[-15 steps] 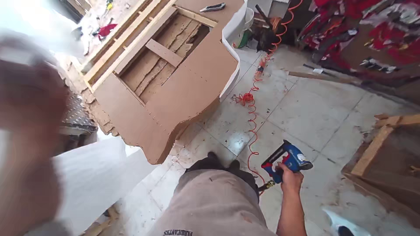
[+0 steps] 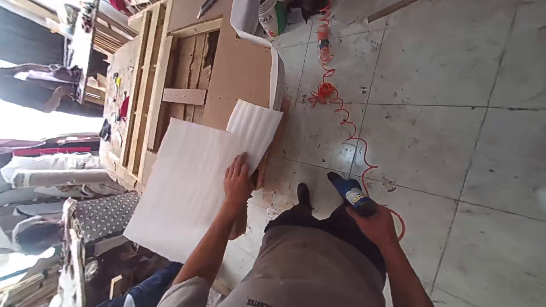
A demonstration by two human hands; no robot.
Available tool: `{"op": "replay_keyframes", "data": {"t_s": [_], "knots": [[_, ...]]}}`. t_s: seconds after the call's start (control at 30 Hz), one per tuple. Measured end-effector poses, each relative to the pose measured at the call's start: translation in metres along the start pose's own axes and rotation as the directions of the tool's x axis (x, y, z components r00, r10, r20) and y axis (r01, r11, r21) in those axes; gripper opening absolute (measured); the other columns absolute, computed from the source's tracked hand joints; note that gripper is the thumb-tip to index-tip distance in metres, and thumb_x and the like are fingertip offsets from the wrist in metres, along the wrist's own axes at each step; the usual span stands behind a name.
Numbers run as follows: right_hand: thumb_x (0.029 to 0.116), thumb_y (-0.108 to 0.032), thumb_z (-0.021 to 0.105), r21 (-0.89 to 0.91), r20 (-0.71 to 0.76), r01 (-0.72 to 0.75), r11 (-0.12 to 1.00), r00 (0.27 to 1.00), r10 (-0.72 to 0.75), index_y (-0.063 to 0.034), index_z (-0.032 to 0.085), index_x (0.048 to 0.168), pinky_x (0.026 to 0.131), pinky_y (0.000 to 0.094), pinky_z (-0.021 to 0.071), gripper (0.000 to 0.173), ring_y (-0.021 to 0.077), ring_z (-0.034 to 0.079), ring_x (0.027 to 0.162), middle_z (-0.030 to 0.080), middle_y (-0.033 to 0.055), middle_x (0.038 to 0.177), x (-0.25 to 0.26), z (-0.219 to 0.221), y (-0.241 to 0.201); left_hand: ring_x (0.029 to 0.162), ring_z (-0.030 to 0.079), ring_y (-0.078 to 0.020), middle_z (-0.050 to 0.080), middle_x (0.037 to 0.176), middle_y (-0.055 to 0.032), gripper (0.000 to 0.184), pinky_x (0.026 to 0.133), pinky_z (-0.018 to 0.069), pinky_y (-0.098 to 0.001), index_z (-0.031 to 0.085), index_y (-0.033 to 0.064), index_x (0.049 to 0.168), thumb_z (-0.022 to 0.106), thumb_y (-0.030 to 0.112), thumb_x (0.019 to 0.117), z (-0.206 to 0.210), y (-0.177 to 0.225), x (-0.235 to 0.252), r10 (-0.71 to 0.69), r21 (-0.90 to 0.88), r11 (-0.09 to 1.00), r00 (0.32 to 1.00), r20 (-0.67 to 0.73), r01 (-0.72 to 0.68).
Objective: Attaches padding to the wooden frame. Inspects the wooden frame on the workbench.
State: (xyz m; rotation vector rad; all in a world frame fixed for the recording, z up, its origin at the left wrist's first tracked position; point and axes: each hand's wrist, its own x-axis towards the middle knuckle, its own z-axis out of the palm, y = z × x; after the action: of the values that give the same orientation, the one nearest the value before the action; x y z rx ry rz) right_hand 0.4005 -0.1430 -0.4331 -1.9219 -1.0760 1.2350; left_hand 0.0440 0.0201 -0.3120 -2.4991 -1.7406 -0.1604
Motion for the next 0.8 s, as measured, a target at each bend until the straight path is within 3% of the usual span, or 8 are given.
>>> {"op": "replay_keyframes", "data": {"t_s": [0.13,0.23,0.3,0.43,0.53,0.6,0.7,0.8], "knots": [[0.0799,-0.037,0.077,0.059,-0.028,0.078,0.995,0.997,-0.076,-0.0034,0.073,0.114,0.082,0.053,0.0578,0.048,0.0245,0.073,0.09,0.075,0.0139,0.097,-0.006,0.037,-0.05,0.104,0.069,-0.0384,0.071,0.121,-0.0181,0.045,0.081,0.0555,-0.0527,0.066,0.0152,0.138,0.061,0.014,0.0926,-0.004,-0.011,-0.003,0.109,0.072,0.991,0.994,0.018,-0.11],[0.0809,-0.033,0.076,0.183,-0.091,0.274,0.944,0.961,-0.261,-0.0053,0.073,0.116,0.085,0.0331,0.061,0.045,0.008,0.073,0.093,0.077,0.0055,0.1,0.002,0.057,-0.085,0.084,0.068,-0.0378,0.068,0.104,-0.0209,0.054,0.065,0.055,-0.0489,0.062,0.0171,0.144,0.063,0.014,0.0909,-0.012,-0.011,-0.007,0.09,0.108,0.989,0.991,0.104,-0.101],[0.0812,-0.027,0.076,0.272,-0.121,0.389,0.88,0.921,-0.369,-0.0046,0.072,0.118,0.089,0.0282,0.0595,0.043,0.0046,0.072,0.097,0.077,0.0048,0.104,0.015,0.069,-0.102,0.078,0.068,-0.0374,0.067,0.101,-0.0218,0.058,0.059,0.0544,-0.0478,0.06,0.014,0.146,0.065,0.011,0.0881,-0.017,-0.002,-0.01,0.077,0.132,0.986,0.981,0.176,-0.101],[0.0823,-0.027,0.075,0.351,-0.067,0.378,0.856,0.922,-0.38,-0.0093,0.073,0.12,0.087,0.0397,0.0605,0.042,0.0128,0.073,0.097,0.077,0.0056,0.105,0.064,0.103,-0.115,0.077,0.069,-0.0368,0.068,0.101,-0.0217,0.059,0.058,0.0553,-0.0476,0.058,0.0121,0.148,0.066,0.013,0.0888,-0.012,0.021,-0.012,0.034,0.183,0.979,0.958,0.283,-0.089],[0.0834,-0.03,0.074,0.405,0.028,0.26,0.876,0.955,-0.296,-0.0135,0.074,0.119,0.079,0.0496,0.0585,0.039,0.0189,0.072,0.09,0.076,0.0056,0.097,0.105,0.129,-0.112,0.072,0.069,-0.0347,0.067,0.103,-0.0223,0.059,0.053,0.0547,-0.047,0.061,0.0118,0.145,0.064,0.008,0.0864,-0.006,0.03,0.001,-0.041,0.251,0.968,0.967,0.252,-0.024],[0.0827,-0.027,0.075,0.464,0.069,0.215,0.859,0.958,-0.277,-0.0156,0.074,0.121,0.078,0.0512,0.0581,0.04,0.0196,0.072,0.088,0.076,0.0054,0.097,0.128,0.141,-0.107,0.07,0.068,-0.0325,0.067,0.101,-0.0209,0.057,0.051,0.0528,-0.0454,0.063,0.0113,0.142,0.063,0.017,0.0858,-0.005,0.034,0.008,-0.03,0.294,0.955,0.971,0.236,-0.042],[0.0817,-0.024,0.074,0.55,0.047,0.255,0.795,0.941,-0.334,-0.0161,0.074,0.121,0.077,0.0488,0.0596,0.04,0.0167,0.073,0.089,0.076,0.0039,0.099,0.15,0.154,-0.098,0.088,0.064,-0.0301,0.069,0.103,-0.0153,0.065,0.072,0.0489,-0.0455,0.068,0.0122,0.135,0.044,0.057,0.0946,-0.003,0.04,0.019,0.081,0.368,0.913,0.961,0.266,-0.179],[0.08,-0.022,0.071,0.553,-0.001,0.35,0.756,0.908,-0.419,-0.0151,0.075,0.119,0.074,0.0465,0.0605,0.04,0.0157,0.073,0.088,0.076,0.0031,0.099,0.162,0.159,-0.092,0.133,0.051,-0.0358,0.064,0.138,-0.0136,0.054,0.11,0.0322,-0.0543,0.066,0.0191,0.136,0.041,0.053,0.1014,0.01,0.041,0.047,0.272,0.451,0.822,0.936,0.225,-0.347]]}}
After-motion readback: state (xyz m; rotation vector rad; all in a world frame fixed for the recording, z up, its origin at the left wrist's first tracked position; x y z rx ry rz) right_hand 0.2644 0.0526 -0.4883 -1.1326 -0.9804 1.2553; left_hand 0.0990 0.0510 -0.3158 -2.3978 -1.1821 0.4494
